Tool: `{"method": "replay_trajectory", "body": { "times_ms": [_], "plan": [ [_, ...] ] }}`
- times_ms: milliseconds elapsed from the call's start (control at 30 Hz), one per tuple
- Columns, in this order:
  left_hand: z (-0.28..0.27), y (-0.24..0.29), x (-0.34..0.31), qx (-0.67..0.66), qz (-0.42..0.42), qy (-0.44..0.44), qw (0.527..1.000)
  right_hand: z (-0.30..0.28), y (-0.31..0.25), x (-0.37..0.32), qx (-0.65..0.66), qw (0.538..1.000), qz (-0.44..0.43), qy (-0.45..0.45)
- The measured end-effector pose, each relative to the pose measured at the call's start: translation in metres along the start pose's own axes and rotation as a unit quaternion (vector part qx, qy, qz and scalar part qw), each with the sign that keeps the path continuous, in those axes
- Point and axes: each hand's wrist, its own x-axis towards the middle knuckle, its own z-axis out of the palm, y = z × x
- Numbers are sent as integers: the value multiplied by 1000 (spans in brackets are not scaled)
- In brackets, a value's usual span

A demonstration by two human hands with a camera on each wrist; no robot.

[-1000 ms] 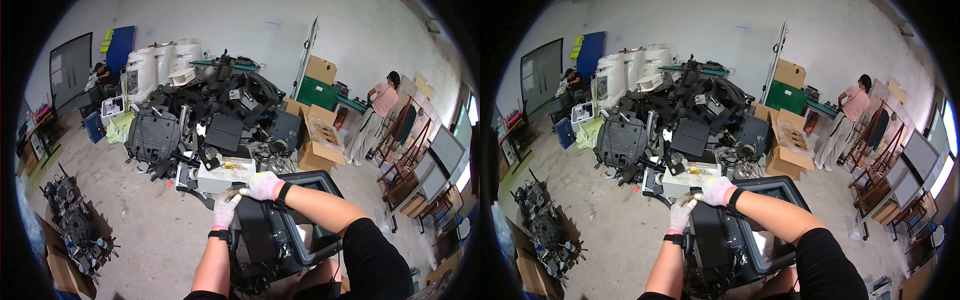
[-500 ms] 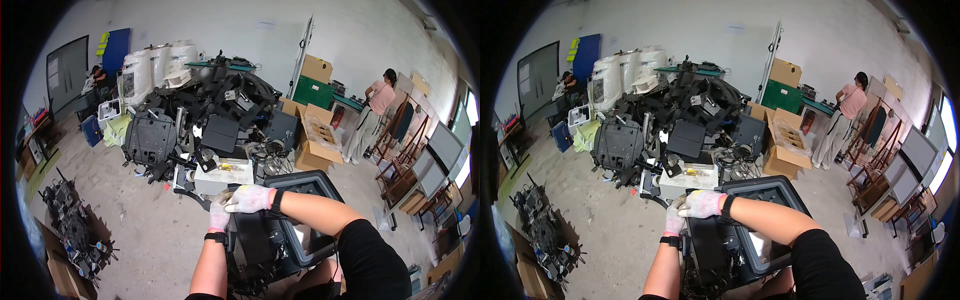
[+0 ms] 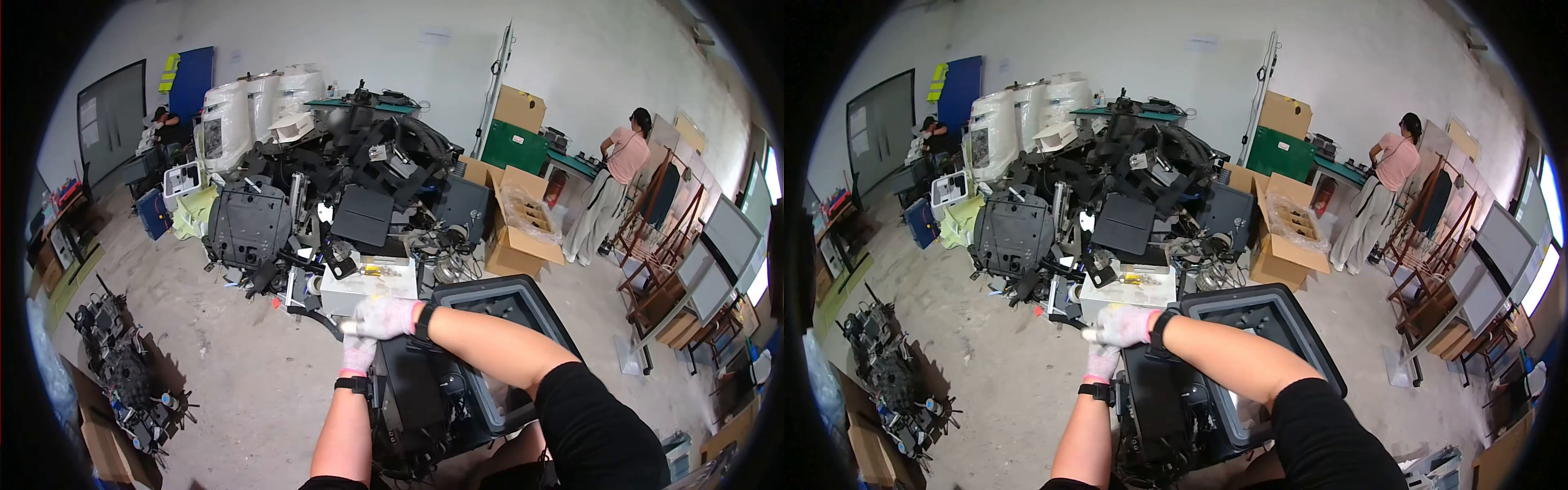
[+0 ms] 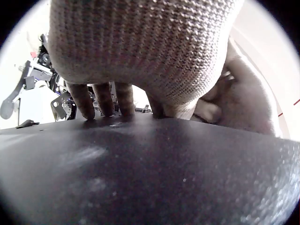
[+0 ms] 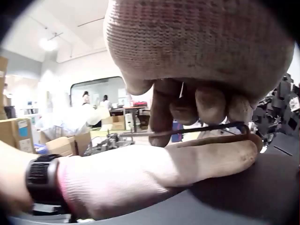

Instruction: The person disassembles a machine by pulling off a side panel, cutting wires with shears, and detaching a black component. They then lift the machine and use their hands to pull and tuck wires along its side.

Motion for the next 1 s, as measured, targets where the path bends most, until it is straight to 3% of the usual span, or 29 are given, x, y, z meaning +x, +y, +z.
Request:
{"method": "replay_trajectory", "body": {
  "times_ms": [33,67,100,167,233,267,300,367,400,433,500,567,633,700,800,900,1000],
  "plan": [
    [-1,1,2,-86,86,-14,993,1,-3,-8,-7,999,-24,-39],
    [-5,0,0,138,85,-15,987,20,19,-9,30,986,-156,49],
    [1,24,-8,139,84,-12,987,-10,-1,-31,-41,996,-47,-56],
    [16,66,-23,131,47,7,990,-18,19,-40,-145,982,51,-112],
    [19,70,-25,88,48,1,995,-27,34,-47,-211,970,106,-54],
    [18,65,-23,87,38,0,996,-31,38,-52,-223,971,76,38],
    [17,61,-20,86,29,-2,996,-22,57,-43,-211,970,70,99],
    [21,68,-22,91,23,3,996,-11,62,-23,-125,975,137,124],
    [21,68,-22,90,28,11,996,6,81,-2,-103,982,112,109],
    [21,68,-22,90,31,20,995,9,61,-4,-53,977,88,186],
    [18,60,-18,91,6,17,996,12,50,15,-37,991,85,102],
    [12,47,-15,90,-20,15,996,11,28,9,-18,994,47,96],
    [4,33,-14,165,27,21,986,16,19,-1,-43,994,-93,46],
    [-1,31,-11,201,67,-13,977,14,20,-19,-50,987,-145,57],
    [8,39,-13,91,50,-14,994,4,33,-39,-55,998,-27,26],
    [16,70,-21,179,39,-6,983,14,52,-46,-77,996,32,27],
    [19,78,-22,172,31,-6,985,9,44,-50,-56,996,51,52]
  ]
}}
